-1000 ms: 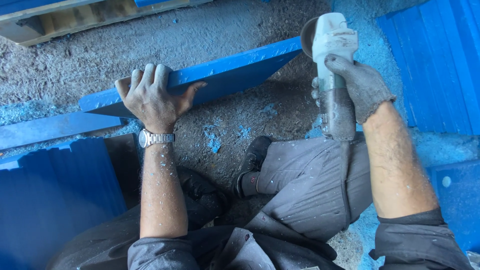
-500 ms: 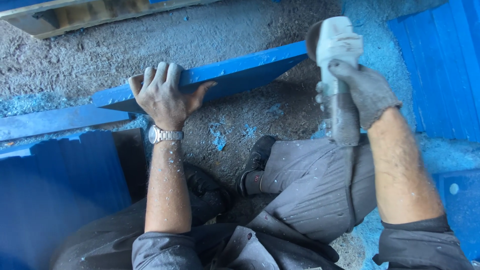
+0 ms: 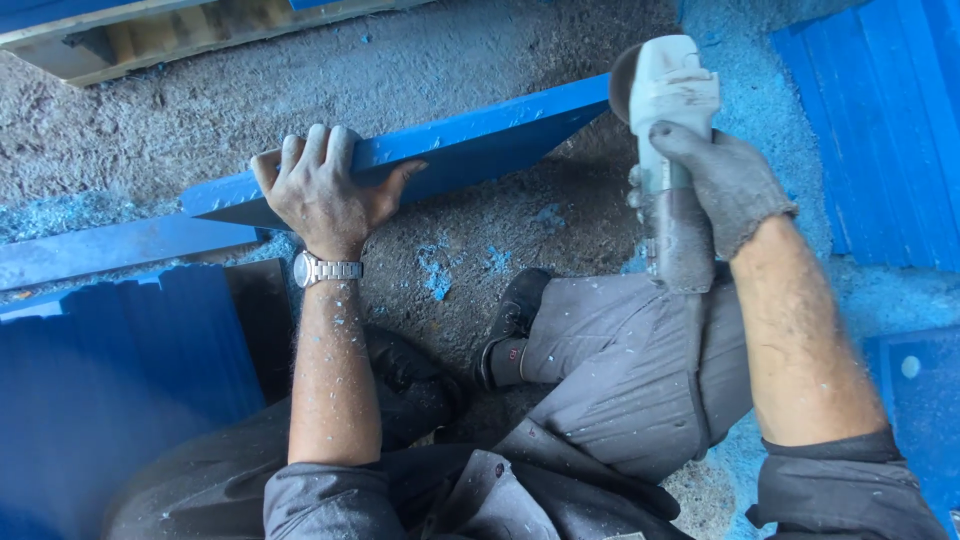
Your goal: Smoothing the edges of manufactured blue plastic components using a handheld angle grinder.
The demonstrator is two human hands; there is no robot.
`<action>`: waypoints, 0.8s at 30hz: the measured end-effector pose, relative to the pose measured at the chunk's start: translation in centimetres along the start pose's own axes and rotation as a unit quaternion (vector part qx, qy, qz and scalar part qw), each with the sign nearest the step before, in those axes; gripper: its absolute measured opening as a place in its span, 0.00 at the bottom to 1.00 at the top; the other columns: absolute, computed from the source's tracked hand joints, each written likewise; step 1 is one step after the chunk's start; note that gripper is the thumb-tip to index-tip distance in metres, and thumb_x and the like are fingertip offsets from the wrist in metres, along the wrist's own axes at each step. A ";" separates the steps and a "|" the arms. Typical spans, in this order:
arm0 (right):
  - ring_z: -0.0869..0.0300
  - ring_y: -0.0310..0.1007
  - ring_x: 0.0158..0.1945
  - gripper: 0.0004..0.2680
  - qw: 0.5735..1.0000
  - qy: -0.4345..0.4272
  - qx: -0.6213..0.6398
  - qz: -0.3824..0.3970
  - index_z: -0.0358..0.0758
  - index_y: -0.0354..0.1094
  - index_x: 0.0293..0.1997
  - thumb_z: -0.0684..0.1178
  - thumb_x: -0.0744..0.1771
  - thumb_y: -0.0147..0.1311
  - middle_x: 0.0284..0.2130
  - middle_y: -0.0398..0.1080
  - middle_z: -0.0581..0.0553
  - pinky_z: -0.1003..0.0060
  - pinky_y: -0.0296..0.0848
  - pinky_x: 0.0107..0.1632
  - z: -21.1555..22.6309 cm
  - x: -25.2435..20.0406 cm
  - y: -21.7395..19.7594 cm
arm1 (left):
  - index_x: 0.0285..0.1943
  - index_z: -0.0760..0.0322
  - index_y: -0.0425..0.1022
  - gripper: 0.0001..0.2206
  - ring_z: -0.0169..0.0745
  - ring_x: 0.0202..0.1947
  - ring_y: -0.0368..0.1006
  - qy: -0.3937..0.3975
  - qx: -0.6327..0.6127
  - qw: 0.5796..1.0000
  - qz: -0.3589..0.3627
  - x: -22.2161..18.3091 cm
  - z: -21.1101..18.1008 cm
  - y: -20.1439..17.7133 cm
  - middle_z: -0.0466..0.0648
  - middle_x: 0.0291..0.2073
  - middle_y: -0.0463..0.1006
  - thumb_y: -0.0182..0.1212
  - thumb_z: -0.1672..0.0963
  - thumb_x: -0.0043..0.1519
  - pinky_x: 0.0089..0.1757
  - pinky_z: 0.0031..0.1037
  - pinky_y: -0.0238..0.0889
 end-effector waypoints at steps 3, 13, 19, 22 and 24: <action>0.57 0.79 0.32 0.19 1.000 0.003 -0.003 -0.005 0.34 0.67 0.59 0.54 0.65 0.59 0.34 0.77 0.41 0.61 0.80 0.35 0.2 -0.6 0.3 | 0.39 0.59 0.75 0.32 0.45 0.40 0.69 -0.001 -0.001 1.000 -0.003 -0.1 -0.1 0.2 0.45 0.36 0.74 0.66 0.32 0.58 0.48 0.41 0.55; 0.56 0.80 0.31 0.18 0.987 0.019 -0.082 0.138 0.30 0.70 0.54 0.51 0.63 0.62 0.33 0.77 0.40 0.60 0.82 0.34 0.1 -0.8 7.0 | 0.40 0.58 0.75 0.32 0.45 0.42 0.70 -0.001 0.000 1.000 -0.008 -0.5 -0.1 0.0 0.45 0.37 0.74 0.67 0.32 0.57 0.48 0.41 0.55; 0.57 0.78 0.30 0.17 1.000 0.001 -0.017 0.016 0.34 0.68 0.58 0.53 0.66 0.58 0.32 0.76 0.42 0.60 0.79 0.33 0.1 -0.4 1.1 | 0.36 0.58 0.73 0.33 0.46 0.41 0.69 -0.010 -0.015 1.000 0.002 -0.1 -0.2 0.5 0.45 0.35 0.72 0.69 0.32 0.59 0.46 0.41 0.55; 0.57 0.78 0.29 0.16 0.999 0.016 -0.023 0.027 0.38 0.68 0.56 0.53 0.65 0.58 0.31 0.76 0.43 0.60 0.79 0.32 0.5 -1.1 2.7 | 0.38 0.58 0.74 0.32 0.45 0.43 0.69 -0.003 -0.013 1.000 -0.010 -0.3 -0.2 0.4 0.45 0.36 0.73 0.69 0.32 0.59 0.47 0.40 0.55; 0.58 0.78 0.29 0.15 0.997 0.016 -0.049 0.051 0.37 0.70 0.53 0.53 0.64 0.59 0.31 0.77 0.44 0.60 0.79 0.32 0.9 -1.9 5.5 | 0.38 0.58 0.74 0.33 0.45 0.42 0.68 -0.007 -0.011 1.000 -0.003 -0.3 -0.3 0.4 0.45 0.36 0.72 0.69 0.32 0.58 0.47 0.41 0.55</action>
Point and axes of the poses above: each hand's wrist, its own x-axis towards the middle knuckle, its own y-axis out of the palm, z = x × y, the point moved 3 cm from there along x, towards the middle knuckle
